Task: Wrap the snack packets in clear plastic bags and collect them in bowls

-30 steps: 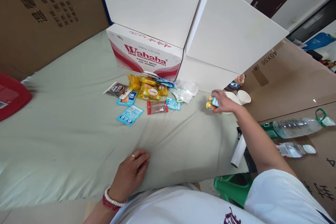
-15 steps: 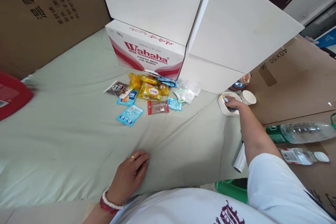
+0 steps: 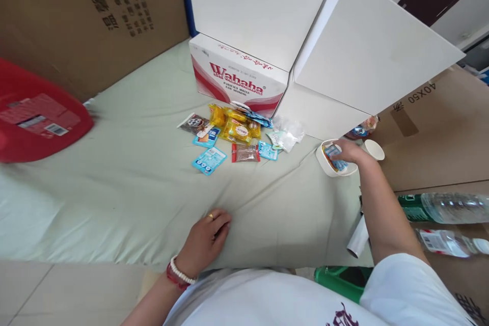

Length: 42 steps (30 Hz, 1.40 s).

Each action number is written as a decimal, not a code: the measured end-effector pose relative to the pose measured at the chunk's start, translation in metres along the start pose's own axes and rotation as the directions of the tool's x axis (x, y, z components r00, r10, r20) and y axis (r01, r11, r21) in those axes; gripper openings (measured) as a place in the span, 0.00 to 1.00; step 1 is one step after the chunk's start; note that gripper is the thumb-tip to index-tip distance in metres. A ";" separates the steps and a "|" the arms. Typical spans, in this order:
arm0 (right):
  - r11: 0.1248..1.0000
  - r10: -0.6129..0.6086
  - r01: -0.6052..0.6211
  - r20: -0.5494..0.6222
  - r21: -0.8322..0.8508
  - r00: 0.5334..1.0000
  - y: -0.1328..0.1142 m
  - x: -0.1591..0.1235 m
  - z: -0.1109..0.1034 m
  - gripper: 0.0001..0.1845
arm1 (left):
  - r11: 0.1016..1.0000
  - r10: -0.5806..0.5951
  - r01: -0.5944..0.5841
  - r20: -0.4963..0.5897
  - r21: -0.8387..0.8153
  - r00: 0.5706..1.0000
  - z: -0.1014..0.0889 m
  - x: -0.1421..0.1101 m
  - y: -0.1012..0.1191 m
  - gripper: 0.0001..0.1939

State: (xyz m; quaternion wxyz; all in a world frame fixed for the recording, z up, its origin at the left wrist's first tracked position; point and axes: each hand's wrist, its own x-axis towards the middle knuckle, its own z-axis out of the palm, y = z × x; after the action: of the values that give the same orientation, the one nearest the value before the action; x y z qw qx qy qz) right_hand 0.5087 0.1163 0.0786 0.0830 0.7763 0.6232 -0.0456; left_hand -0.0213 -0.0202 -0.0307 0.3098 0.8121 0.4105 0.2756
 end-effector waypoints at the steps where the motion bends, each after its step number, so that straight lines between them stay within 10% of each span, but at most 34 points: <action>1: 1.000 -0.001 0.002 -0.026 0.030 1.000 -0.013 -0.001 -0.005 0.27 | 1.000 -0.009 0.009 0.003 -0.002 1.000 0.000 0.000 0.000 0.13; 6: 0.937 -0.170 0.192 -0.101 0.291 0.980 -0.121 0.010 0.019 0.15 | 0.999 -0.033 0.033 0.004 -0.011 0.999 0.001 0.001 0.002 0.13; 10: 0.860 -0.070 0.162 -0.203 0.484 0.977 -0.185 0.020 0.048 0.10 | 0.998 -0.028 0.027 -0.008 -0.058 1.000 -0.001 -0.002 0.004 0.13; 15: 0.679 0.113 0.158 -0.315 0.717 0.942 -0.196 -0.041 0.066 0.15 | 0.962 -0.159 0.127 -0.114 -0.243 0.981 -0.004 -0.009 0.006 0.11; 18: 0.186 0.151 0.162 -0.191 0.969 0.970 -0.209 -0.116 0.088 0.17 | 0.860 -0.315 0.246 -0.088 -0.446 0.945 0.003 -0.006 0.020 0.12; 20: 0.005 0.040 0.086 -0.086 0.996 0.995 -0.223 -0.163 0.101 0.16 | 0.721 -0.378 0.321 0.040 -0.615 0.925 0.010 0.003 0.035 0.15; 26: -0.001 -0.118 0.035 -0.035 0.999 0.992 -0.250 -0.215 0.106 0.12 | 0.486 -0.384 0.357 0.173 -0.798 0.907 0.037 0.041 0.053 0.19; 34: -0.320 -0.039 -0.095 0.087 0.943 0.995 -0.244 -0.201 0.101 0.16 | 0.318 -0.565 0.307 0.081 -0.897 0.821 0.028 0.031 0.033 0.21; 37: -0.300 -0.094 -0.124 0.100 0.946 0.991 -0.245 -0.203 0.104 0.15 | 0.212 -0.588 0.239 0.071 -0.948 0.806 0.023 0.025 0.032 0.21; 42: 0.131 0.111 0.285 -0.299 0.950 0.948 -0.234 -0.207 0.090 0.14 | 0.252 -0.567 0.185 0.010 -0.950 0.824 0.018 0.024 0.025 0.18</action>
State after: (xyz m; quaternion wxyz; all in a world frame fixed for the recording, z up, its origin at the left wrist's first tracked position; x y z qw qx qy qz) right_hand 0.2384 -0.0501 0.0091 -0.5449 0.5966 0.4875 -0.3308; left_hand 0.0160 -0.0174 -0.0200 0.6924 0.3069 0.4128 0.5060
